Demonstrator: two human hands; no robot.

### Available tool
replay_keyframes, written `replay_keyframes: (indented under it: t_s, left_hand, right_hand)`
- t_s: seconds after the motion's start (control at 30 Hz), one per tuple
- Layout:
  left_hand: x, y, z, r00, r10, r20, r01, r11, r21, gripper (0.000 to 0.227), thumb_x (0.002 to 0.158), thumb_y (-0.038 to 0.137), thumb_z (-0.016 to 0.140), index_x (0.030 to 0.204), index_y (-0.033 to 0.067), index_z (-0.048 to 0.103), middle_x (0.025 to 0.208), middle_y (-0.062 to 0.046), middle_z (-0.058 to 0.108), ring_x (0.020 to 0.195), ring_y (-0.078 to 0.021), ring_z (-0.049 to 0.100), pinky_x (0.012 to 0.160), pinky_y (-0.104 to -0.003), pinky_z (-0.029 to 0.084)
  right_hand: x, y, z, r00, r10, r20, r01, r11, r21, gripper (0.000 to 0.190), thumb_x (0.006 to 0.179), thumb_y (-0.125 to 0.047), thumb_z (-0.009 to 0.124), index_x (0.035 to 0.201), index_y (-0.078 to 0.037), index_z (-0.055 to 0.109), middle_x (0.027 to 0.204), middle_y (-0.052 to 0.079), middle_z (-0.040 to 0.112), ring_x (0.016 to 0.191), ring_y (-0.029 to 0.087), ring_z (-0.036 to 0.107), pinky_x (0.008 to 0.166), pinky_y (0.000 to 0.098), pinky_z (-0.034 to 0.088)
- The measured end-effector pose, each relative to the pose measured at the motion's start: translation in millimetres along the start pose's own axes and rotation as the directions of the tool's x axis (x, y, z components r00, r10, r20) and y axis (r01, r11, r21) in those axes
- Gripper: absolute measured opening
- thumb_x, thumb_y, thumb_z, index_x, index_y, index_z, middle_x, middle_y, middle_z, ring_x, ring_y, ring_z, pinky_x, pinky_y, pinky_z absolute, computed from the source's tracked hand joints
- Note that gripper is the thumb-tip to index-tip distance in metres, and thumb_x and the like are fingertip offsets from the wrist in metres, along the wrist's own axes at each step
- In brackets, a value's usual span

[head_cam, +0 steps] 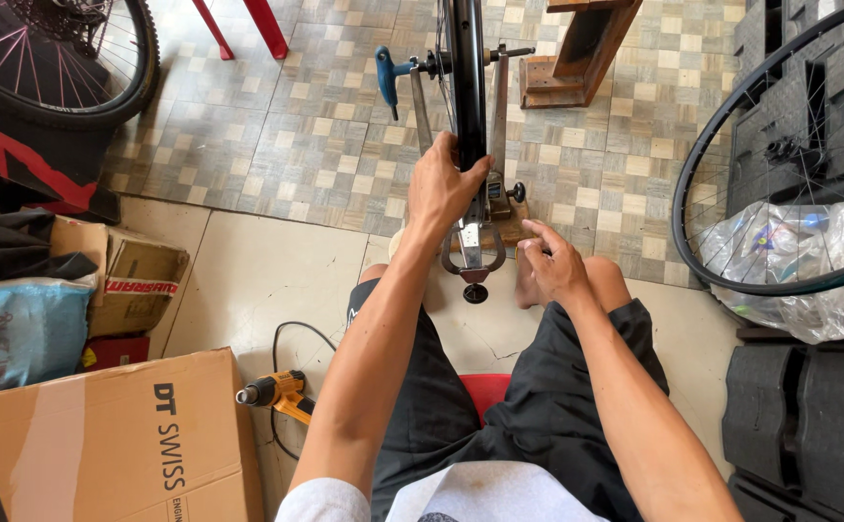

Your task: The person adjusts the spokes of a bicycle wheel mounted on a truing stand. They use a spoke wrench to tighten or loosen individual spokes while rotating the wheel to check alignment against a caliper.

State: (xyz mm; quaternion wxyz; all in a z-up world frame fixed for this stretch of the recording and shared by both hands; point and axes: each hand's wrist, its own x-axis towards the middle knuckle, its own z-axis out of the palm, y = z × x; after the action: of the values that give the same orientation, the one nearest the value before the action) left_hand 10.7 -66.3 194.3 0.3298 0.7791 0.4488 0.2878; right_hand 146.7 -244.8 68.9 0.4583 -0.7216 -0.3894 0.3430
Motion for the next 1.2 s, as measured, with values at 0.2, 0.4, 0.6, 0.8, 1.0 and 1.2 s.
replay_keyframes:
  t_s: [0.2,0.4,0.6,0.8,1.0,1.2]
  left_hand:
    - [-1.4,11.3,-7.2,1.000,0.010,0.029,-0.010,1.000,-0.002,0.042,0.083,0.033,0.079,0.104,0.0003,0.062,0.090,-0.019,0.076,0.082,-0.0339,0.075,0.073,-0.045,0.057]
    - [-8.8,2.7,-1.1,0.998,0.059,0.019,-0.058,0.998,-0.008,0.041,0.084,0.031,0.079,0.107,0.0021,0.060,0.096,-0.019,0.076,0.086,-0.0344,0.075,0.075,-0.046,0.058]
    - [-13.8,-6.0,9.5,0.999,0.016,0.028,-0.018,0.998,0.068,0.047,0.084,0.033,0.080,0.112,0.0020,0.059,0.103,-0.020,0.075,0.094,-0.0379,0.073,0.077,-0.049,0.056]
    - [-10.5,-8.4,16.0,0.999,-0.034,0.015,0.032,0.996,0.089,0.050,0.083,0.033,0.080,0.117,0.0020,0.059,0.104,-0.022,0.073,0.098,-0.0417,0.071,0.080,-0.052,0.055]
    - [-12.6,-12.3,18.0,0.999,-0.044,0.016,0.043,0.995,0.090,0.050,0.082,0.033,0.081,0.116,0.0044,0.059,0.105,-0.021,0.074,0.099,-0.0426,0.069,0.081,-0.053,0.054]
    - [-11.5,-16.7,22.4,0.998,-0.046,0.038,0.042,0.994,0.101,0.049,0.082,0.031,0.081,0.117,0.0041,0.060,0.103,-0.021,0.074,0.098,-0.0426,0.069,0.081,-0.052,0.053]
  right_hand:
    - [6.5,3.1,-3.2,0.999,0.001,-0.050,0.001,0.999,0.048,0.046,0.097,-0.024,0.055,0.140,-0.009,0.063,0.103,0.008,0.077,0.058,0.010,0.057,0.059,0.0272,0.052]
    - [-2.7,-6.4,0.8,0.999,0.020,-0.037,-0.021,0.999,-0.029,0.047,0.096,-0.026,0.055,0.139,-0.010,0.062,0.102,0.007,0.077,0.058,0.010,0.059,0.059,0.0267,0.053]
    - [-8.4,0.0,1.1,0.999,0.001,-0.041,-0.001,1.000,-0.020,0.047,0.095,-0.025,0.056,0.139,-0.009,0.062,0.098,0.006,0.076,0.059,0.010,0.059,0.059,0.0269,0.053]
    - [-15.9,7.9,2.4,0.999,-0.017,-0.047,0.018,0.999,0.040,0.045,0.097,-0.026,0.056,0.137,-0.007,0.062,0.096,0.006,0.076,0.060,0.009,0.060,0.060,0.0260,0.053]
    - [-12.0,10.1,5.1,0.999,-0.040,-0.025,0.040,0.999,0.023,0.045,0.096,-0.025,0.057,0.136,-0.006,0.063,0.094,0.006,0.077,0.061,0.010,0.060,0.061,0.0257,0.052]
    - [-9.3,15.6,1.6,0.999,-0.011,-0.041,0.013,0.998,0.066,0.045,0.096,-0.026,0.057,0.136,-0.006,0.064,0.093,0.007,0.076,0.060,0.010,0.061,0.061,0.0272,0.052]
